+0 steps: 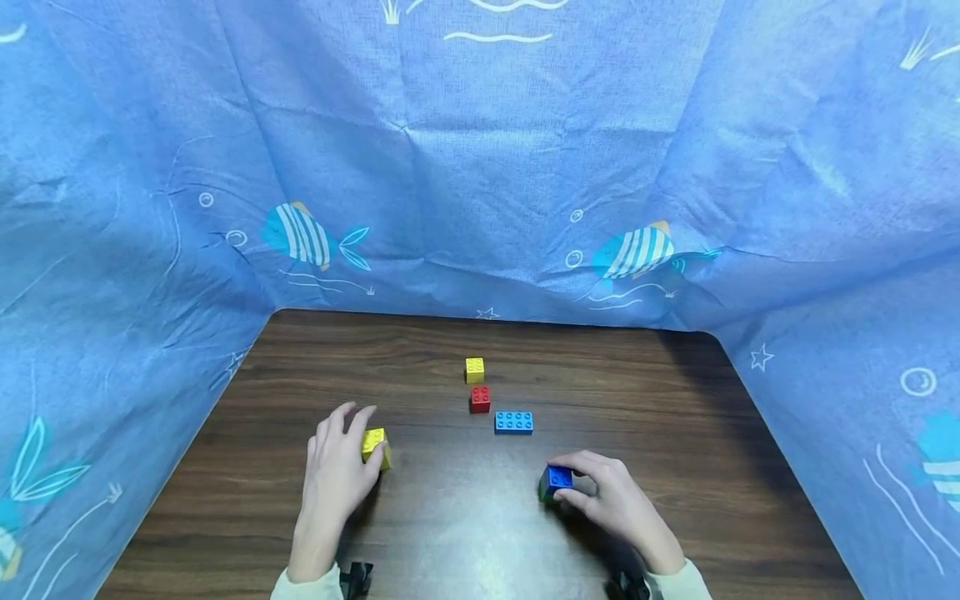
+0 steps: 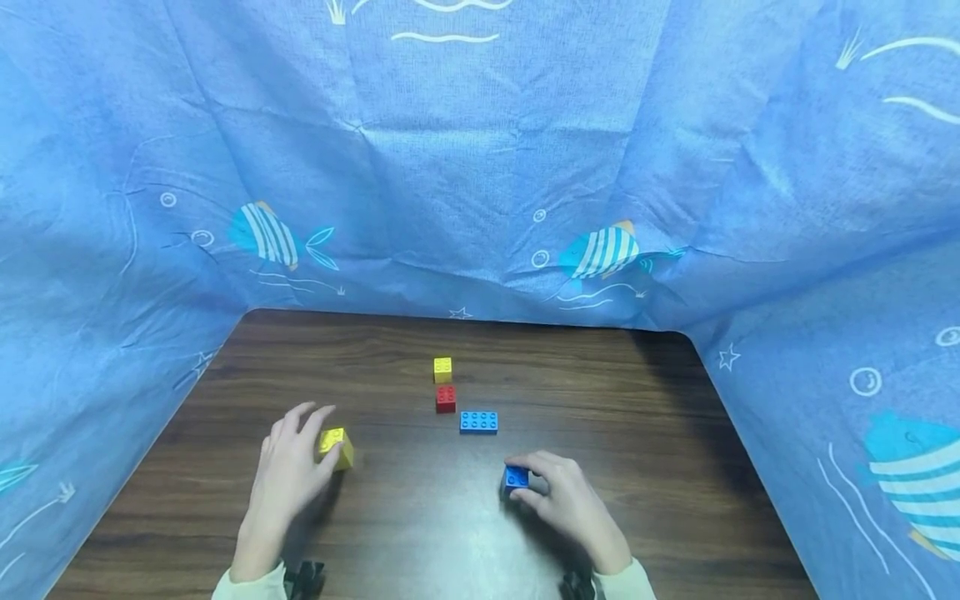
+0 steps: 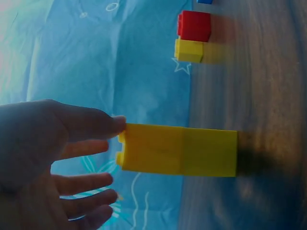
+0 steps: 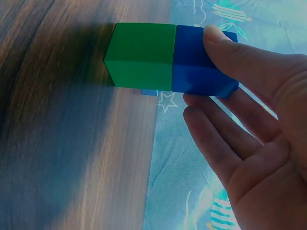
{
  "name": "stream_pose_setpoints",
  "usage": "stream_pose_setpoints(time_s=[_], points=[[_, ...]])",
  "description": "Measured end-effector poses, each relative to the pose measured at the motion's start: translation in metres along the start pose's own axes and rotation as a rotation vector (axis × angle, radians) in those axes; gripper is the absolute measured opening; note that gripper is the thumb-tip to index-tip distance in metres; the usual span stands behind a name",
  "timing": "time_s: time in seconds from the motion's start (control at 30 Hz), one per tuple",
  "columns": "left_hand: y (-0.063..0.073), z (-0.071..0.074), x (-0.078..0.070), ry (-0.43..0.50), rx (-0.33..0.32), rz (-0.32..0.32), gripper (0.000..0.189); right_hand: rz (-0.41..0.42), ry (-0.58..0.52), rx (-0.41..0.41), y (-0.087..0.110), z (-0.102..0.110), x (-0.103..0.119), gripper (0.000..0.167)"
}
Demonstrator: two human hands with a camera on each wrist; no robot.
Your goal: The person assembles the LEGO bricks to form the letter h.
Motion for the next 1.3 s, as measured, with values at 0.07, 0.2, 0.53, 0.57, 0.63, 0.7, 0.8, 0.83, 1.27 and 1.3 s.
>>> stream_pose_setpoints(time_s=[0.07, 0.2, 0.53, 0.57, 0.63, 0.7, 0.8, 0.83, 1.27, 1.3], points=[[0.001, -0.001, 0.001, -0.001, 0.045, 0.016, 0.048, 0.001, -0.001, 0.001, 0.001, -0.001, 0.0, 0.04], [0.003, -0.003, 0.001, 0.016, 0.064, 0.017, 0.041, 0.019, -0.006, -0.007, 0.002, -0.002, -0.001, 0.04], [0.002, -0.014, 0.006, 0.076, 0.243, 0.008, 0.048, 0.097, -0.005, -0.038, 0.003, -0.002, -0.002, 0.042], [0.002, -0.014, 0.006, 0.077, 0.234, -0.002, 0.047, 0.097, -0.005, -0.038, 0.003, -0.002, -0.002, 0.042], [0.002, -0.015, 0.003, 0.09, 0.207, -0.036, 0.044, 0.096, -0.004, -0.039, 0.003, -0.002, -0.002, 0.042], [0.002, -0.015, -0.004, 0.1, 0.178, -0.081, 0.041, 0.094, 0.0, -0.042, 0.003, -0.002, -0.001, 0.042], [0.005, -0.018, -0.019, 0.108, 0.151, -0.154, 0.038, 0.092, 0.001, -0.041, 0.003, -0.001, -0.001, 0.042], [0.006, -0.019, -0.026, 0.111, 0.147, -0.178, 0.038, 0.09, 0.0, -0.039, 0.003, -0.001, -0.001, 0.042], [0.024, -0.04, -0.091, 0.166, 0.275, -0.403, 0.035, 0.05, -0.011, -0.014, 0.002, 0.0, 0.0, 0.041], [0.025, -0.04, -0.093, 0.169, 0.273, -0.41, 0.035, 0.045, -0.009, -0.014, 0.002, 0.0, 0.0, 0.04]])
Point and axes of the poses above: each hand's wrist, its own y-axis away from the middle knuckle, its own z-axis out of the back of the hand, x = y × z, the point moved 2 cm from there along -y, towards the middle knuckle, and after that the axes turned 11 degrees about -y, right-handed, at the moved point
